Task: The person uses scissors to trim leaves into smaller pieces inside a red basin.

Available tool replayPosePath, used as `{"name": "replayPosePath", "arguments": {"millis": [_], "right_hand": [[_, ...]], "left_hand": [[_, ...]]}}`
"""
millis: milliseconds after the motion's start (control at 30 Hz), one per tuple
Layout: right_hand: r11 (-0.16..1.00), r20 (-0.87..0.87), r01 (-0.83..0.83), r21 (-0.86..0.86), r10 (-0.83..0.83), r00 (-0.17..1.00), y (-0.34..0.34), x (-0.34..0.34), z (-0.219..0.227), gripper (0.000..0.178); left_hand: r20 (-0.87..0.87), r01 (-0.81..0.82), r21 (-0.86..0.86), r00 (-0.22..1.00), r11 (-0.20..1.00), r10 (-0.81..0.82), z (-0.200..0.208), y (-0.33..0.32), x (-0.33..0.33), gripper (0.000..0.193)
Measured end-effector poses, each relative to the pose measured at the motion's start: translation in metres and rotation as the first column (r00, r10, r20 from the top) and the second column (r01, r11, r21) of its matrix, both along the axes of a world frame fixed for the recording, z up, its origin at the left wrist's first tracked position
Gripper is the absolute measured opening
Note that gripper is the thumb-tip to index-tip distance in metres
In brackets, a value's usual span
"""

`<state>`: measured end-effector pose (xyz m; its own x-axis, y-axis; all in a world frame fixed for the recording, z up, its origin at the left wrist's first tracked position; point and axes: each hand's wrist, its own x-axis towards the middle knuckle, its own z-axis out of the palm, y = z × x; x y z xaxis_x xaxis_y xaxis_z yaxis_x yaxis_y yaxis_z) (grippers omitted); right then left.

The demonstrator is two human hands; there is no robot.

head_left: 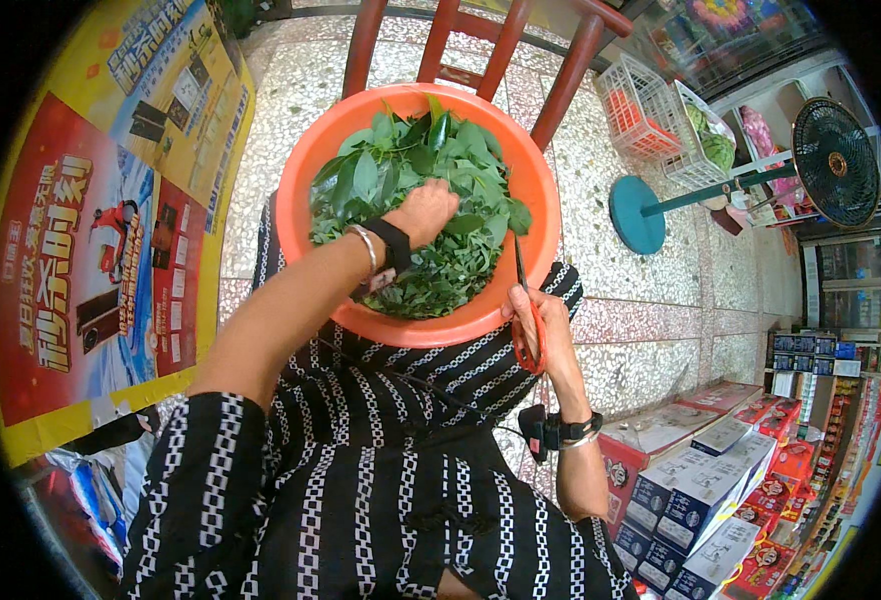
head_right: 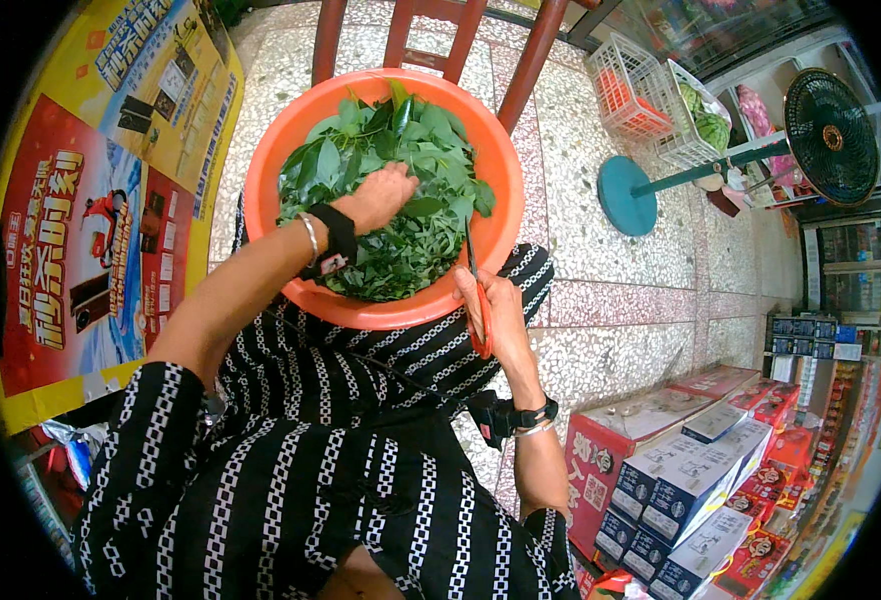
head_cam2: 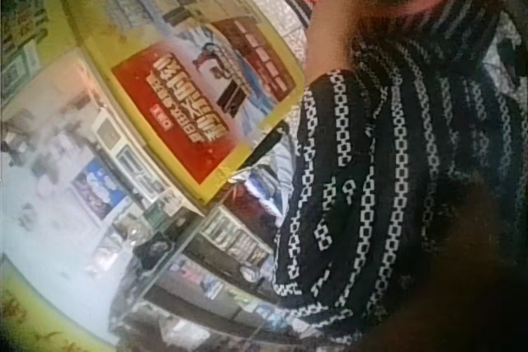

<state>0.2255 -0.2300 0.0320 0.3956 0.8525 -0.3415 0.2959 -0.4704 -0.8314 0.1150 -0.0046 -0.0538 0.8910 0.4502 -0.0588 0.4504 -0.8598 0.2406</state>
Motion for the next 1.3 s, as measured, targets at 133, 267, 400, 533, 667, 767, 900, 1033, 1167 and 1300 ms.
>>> {"name": "replayPosePath", "arguments": {"millis": [133,267,400,533,667,767,900,1033,1167,1300], "right_hand": [[0.999,0.055,-0.034,0.004,0.034,0.998,0.002,-0.004,0.0,0.054],[0.998,0.088,-0.058,-0.015,0.06,0.994,0.007,-0.008,0.003,0.054],[0.996,0.1,-0.083,-0.013,0.084,0.991,0.012,-0.01,0.005,0.054],[0.996,0.077,-0.076,-0.043,0.079,0.994,0.014,-0.011,0.006,0.054],[0.996,0.104,-0.084,-0.042,0.088,0.991,0.012,-0.01,0.004,0.053],[0.993,0.132,-0.106,-0.05,0.112,0.985,0.011,-0.009,0.001,0.052],[0.997,0.095,-0.076,-0.029,0.079,0.992,0.009,-0.008,0.0,0.052],[0.998,0.017,-0.034,-0.048,0.035,0.999,0.007,-0.006,0.001,0.051],[0.998,0.032,-0.046,-0.043,0.047,0.998,0.009,-0.008,0.001,0.048],[0.998,0.05,-0.054,-0.009,0.055,0.997,0.008,-0.009,0.002,0.047]], "left_hand": [[0.074,-0.066,-0.166,0.994,0.984,0.079,0.02,0.036,-0.022,0.022],[0.205,-0.151,-0.211,0.959,0.966,0.195,0.05,0.059,-0.053,0.027],[0.183,-0.278,-0.498,0.892,0.821,0.413,0.079,0.068,-0.074,0.041],[0.376,-0.148,-0.649,0.791,0.746,0.483,0.092,0.066,-0.075,0.039],[0.317,-0.173,-0.656,0.82,0.735,0.476,0.074,0.067,-0.068,0.044],[0.143,-0.258,-0.507,0.916,0.822,0.376,0.045,0.058,-0.07,0.053],[0.14,-0.464,-0.372,0.828,0.804,0.542,0.028,0.037,-0.065,0.067],[0.499,-0.441,-0.011,0.775,0.897,0.388,0.049,0.028,-0.047,0.053],[0.324,-0.191,-0.036,0.926,0.981,0.193,0.056,0.009,-0.02,0.023],[0.053,-0.123,-0.106,0.99,0.987,0.129,0.029,-0.013,-0.002,0.014]]}}
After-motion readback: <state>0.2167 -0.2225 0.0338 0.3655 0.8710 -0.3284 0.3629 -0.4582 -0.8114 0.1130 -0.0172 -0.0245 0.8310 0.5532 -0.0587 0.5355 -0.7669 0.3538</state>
